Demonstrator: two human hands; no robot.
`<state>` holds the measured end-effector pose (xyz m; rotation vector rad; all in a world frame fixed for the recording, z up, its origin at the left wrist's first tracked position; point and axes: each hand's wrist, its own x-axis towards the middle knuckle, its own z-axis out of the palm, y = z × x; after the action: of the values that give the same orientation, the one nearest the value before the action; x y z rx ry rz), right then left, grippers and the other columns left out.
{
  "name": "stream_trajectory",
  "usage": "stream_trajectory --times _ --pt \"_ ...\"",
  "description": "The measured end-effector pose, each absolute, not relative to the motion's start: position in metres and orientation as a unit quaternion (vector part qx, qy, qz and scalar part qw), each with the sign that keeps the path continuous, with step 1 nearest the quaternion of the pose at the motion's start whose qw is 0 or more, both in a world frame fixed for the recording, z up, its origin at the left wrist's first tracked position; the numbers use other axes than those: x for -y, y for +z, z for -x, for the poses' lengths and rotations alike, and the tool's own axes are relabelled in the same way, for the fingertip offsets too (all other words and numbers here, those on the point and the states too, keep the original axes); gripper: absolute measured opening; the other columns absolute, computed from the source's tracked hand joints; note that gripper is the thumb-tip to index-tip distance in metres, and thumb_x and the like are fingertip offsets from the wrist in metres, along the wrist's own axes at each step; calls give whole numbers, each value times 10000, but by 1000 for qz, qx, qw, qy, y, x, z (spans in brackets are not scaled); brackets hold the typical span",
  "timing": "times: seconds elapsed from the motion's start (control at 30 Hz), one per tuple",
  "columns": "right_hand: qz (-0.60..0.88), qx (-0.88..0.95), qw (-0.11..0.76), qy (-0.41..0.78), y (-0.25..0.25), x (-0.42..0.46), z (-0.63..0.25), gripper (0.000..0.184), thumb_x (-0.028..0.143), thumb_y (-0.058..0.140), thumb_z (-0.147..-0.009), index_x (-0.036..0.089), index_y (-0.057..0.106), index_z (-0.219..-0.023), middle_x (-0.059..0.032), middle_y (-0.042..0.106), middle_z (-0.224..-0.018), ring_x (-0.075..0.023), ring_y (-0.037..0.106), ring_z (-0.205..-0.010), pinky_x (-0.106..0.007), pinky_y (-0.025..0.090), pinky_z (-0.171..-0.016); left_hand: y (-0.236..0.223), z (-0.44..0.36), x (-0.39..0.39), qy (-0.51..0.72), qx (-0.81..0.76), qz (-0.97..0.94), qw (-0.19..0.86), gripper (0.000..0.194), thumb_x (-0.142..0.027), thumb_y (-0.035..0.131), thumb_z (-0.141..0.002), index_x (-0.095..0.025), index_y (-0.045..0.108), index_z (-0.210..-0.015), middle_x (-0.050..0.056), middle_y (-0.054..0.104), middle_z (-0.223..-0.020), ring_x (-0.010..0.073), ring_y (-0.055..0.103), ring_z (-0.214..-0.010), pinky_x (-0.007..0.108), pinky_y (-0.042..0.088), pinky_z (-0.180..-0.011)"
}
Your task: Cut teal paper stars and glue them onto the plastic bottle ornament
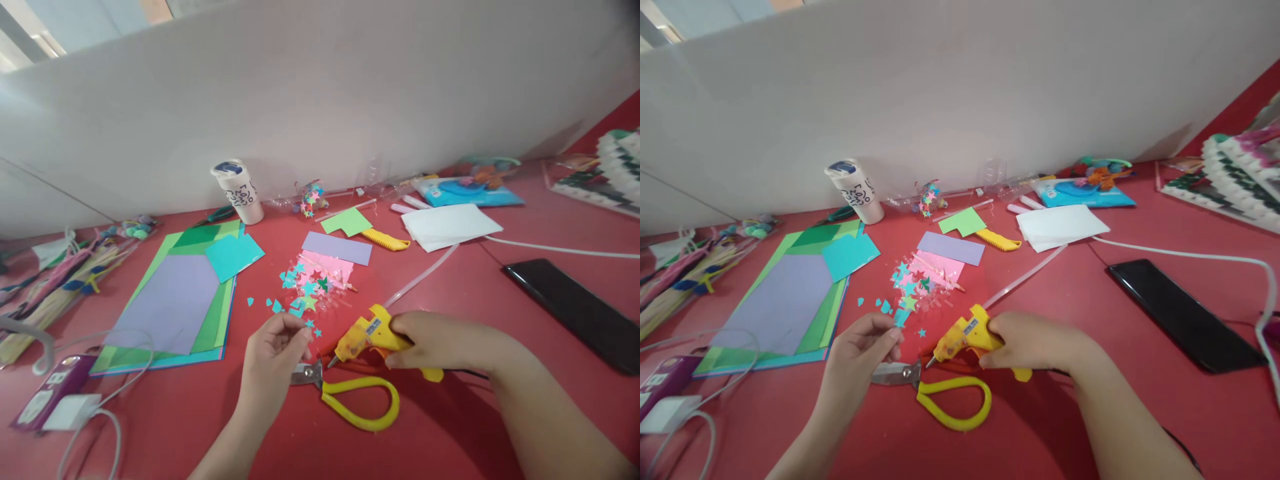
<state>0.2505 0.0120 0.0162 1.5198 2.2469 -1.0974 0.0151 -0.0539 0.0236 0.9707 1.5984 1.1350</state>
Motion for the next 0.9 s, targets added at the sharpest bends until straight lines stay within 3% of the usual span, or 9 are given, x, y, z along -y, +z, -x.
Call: stream_trajectory --times 0.2,0.33,0.43,0.47,0.57,0.9 --pt "-552 -784 83 -273 16 -4 -250 206 364 605 -737 220 497 -636 -33 603 -656 -200 519 -549 -277 260 -475 23 -16 53 454 -633 -402 480 117 -262 664 -657 -174 589 -643 -49 561 -487 81 519 -456 180 408 -484" --pt "-585 -785 31 -202 24 2 -244 169 325 556 -829 214 508 -710 -69 625 -715 -238 564 -608 -295 282 -505 22 -22 53 449 -619 -371 527 149 -274 682 -653 -168 579 -633 -30 586 -492 77 507 -432 172 367 -444" --pt "-553 -808 -65 -189 33 8 -230 89 228 467 -920 215 522 -851 -46 631 -845 -197 598 -719 -280 369 -598 22 -27 52 422 -584 -326 612 184 -285 704 -662 -163 568 -651 -16 619 -538 67 503 -422 168 352 -434" --pt "-488 -831 -166 -210 35 11 -225 67 191 471 -922 210 528 -892 -37 628 -866 -174 598 -733 -263 389 -621 23 -28 52 415 -567 -311 640 183 -277 706 -669 -159 566 -652 -16 621 -548 62 503 -422 166 354 -438" --pt "-346 -867 -284 -218 36 17 -214 113 115 484 -910 192 553 -866 -30 626 -838 -157 588 -714 -251 409 -622 23 -29 52 400 -515 -289 701 145 -229 687 -700 -144 580 -651 -12 621 -569 50 512 -429 158 359 -449" --pt "-282 -878 -312 -229 32 20 -216 178 109 473 -928 144 607 -817 -69 668 -809 -169 601 -699 -272 446 -609 16 -27 53 357 -429 -202 805 88 -177 650 -696 -120 606 -647 -1 586 -535 43 480 -389 154 296 -403"
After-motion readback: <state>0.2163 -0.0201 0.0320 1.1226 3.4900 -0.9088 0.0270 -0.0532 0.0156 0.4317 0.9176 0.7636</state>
